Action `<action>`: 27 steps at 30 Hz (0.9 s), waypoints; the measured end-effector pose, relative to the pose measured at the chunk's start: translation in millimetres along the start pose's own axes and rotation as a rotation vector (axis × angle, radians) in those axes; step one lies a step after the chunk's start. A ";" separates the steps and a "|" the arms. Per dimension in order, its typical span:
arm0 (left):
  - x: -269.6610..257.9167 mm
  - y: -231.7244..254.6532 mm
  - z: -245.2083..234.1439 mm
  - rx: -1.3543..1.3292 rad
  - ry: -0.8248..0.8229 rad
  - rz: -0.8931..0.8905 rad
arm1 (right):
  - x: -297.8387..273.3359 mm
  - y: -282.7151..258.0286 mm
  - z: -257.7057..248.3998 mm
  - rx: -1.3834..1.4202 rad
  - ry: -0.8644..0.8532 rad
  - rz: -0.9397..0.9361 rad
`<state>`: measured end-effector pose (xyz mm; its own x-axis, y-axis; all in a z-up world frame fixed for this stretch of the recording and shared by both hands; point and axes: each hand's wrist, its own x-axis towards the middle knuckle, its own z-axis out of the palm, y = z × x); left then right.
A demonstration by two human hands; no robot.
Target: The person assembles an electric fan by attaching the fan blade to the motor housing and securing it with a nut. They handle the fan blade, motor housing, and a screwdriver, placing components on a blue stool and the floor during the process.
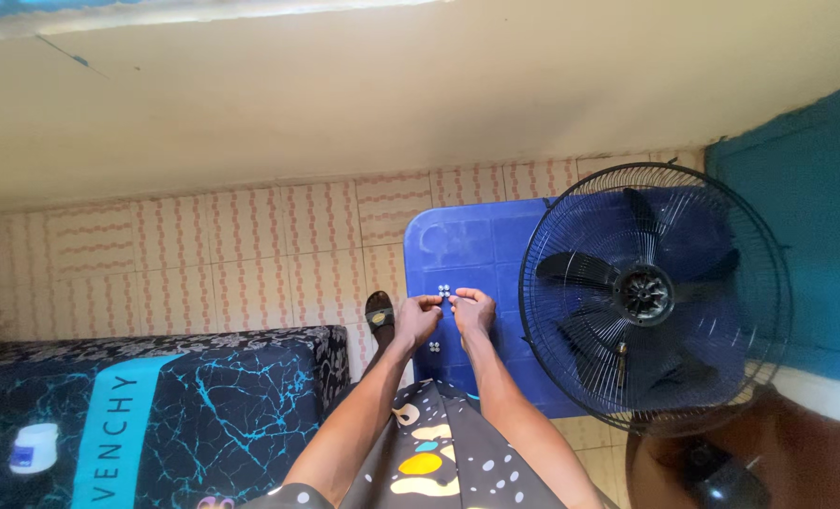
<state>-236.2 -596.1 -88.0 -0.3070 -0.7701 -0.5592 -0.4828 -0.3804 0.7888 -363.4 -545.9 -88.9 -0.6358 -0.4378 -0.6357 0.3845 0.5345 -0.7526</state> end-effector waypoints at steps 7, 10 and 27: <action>0.8 -2.3 2.5 -0.019 -0.038 -0.056 | -0.5 3.3 1.5 -0.003 0.034 0.007; 3.6 -9.5 2.5 -0.043 -0.033 0.011 | 3.1 9.2 3.6 0.008 0.023 -0.001; -10.6 8.9 -4.7 0.025 -0.037 -0.037 | -18.7 0.4 -28.5 -0.040 0.028 -0.026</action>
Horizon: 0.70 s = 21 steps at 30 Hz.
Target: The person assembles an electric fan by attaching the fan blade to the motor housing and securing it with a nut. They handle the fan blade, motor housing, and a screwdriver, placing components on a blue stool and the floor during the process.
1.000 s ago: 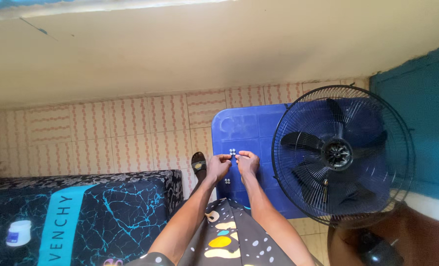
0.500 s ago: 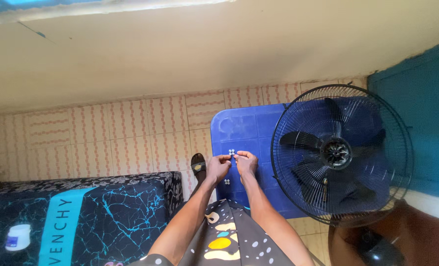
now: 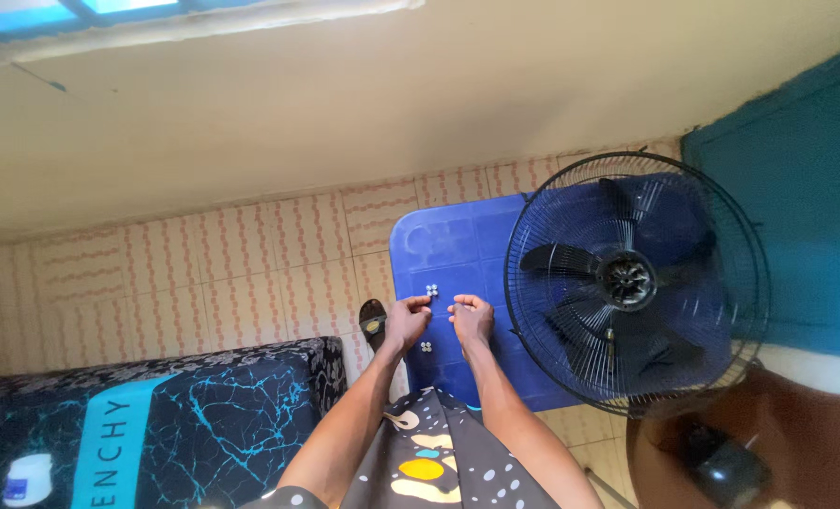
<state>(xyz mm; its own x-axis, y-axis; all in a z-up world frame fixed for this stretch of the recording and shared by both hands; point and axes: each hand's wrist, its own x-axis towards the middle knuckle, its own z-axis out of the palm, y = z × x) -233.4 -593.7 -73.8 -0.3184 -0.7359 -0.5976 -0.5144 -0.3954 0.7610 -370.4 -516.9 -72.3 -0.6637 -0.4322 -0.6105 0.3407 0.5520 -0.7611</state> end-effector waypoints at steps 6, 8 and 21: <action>-1.2 -3.7 3.1 -0.107 -0.016 -0.033 | -6.2 -2.1 -24.1 -0.040 0.033 0.029; -0.4 -6.1 3.0 -0.128 -0.004 -0.006 | -5.1 4.8 -30.1 -0.011 0.024 -0.001; 1.2 -23.4 18.2 -0.242 0.068 0.064 | -24.9 14.7 -52.0 -0.044 -0.150 0.087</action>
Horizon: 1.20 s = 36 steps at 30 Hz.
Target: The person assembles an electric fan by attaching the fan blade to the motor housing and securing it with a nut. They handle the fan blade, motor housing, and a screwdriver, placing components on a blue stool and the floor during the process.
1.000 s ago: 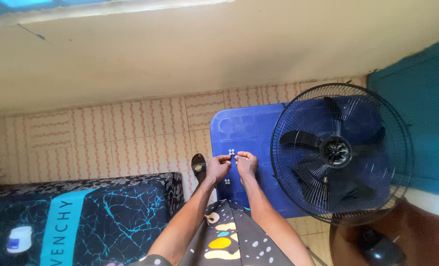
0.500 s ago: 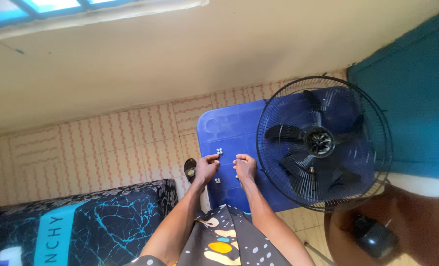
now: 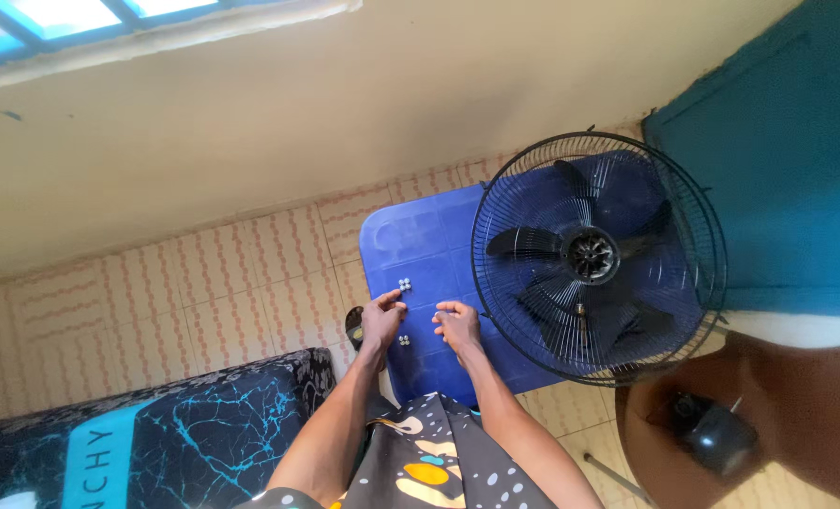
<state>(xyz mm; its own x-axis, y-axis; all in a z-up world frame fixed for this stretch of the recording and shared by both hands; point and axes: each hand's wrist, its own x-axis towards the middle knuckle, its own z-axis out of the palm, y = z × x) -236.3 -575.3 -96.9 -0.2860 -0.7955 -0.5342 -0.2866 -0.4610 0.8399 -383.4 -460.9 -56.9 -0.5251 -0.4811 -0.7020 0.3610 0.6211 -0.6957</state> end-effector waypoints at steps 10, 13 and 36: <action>-14.9 8.1 3.1 0.047 0.022 0.026 | -18.0 16.6 -14.6 -0.038 0.006 -0.016; -19.9 12.7 4.9 0.126 0.045 0.042 | -27.2 15.4 -15.4 -0.147 0.079 -0.176; -142.8 13.8 40.0 0.150 -0.069 0.071 | -47.6 59.8 -63.5 0.039 -0.030 -0.005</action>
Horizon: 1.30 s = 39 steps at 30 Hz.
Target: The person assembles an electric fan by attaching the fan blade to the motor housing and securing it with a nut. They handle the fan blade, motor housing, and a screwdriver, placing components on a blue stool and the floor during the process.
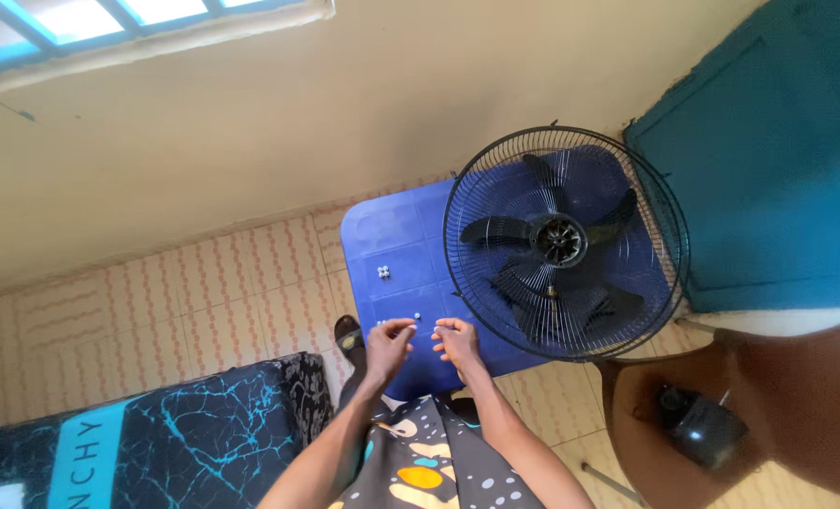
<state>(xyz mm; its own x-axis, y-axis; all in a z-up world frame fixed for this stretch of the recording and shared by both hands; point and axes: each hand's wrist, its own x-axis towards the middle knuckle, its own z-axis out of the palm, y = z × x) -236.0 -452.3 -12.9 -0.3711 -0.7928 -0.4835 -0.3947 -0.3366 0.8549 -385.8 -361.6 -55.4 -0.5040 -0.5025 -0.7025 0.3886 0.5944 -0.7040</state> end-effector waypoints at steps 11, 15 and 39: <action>-1.0 -73.0 16.8 -0.219 -0.587 -0.192 | -80.8 21.0 -5.9 0.204 -0.217 0.084; -6.2 -70.6 4.9 -0.142 -0.738 -0.292 | -110.6 44.1 19.2 0.277 -0.052 0.119; -270.1 -173.0 66.8 0.778 -1.483 -0.177 | -359.9 324.8 13.3 0.843 0.558 0.126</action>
<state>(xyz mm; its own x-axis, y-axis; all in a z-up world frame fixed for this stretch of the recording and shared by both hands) -123.5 -146.0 -42.8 -0.5165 0.5058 -0.6910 -0.6394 0.3090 0.7041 -67.9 4.0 -32.6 -0.6262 0.0262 -0.7792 0.7717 -0.1215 -0.6243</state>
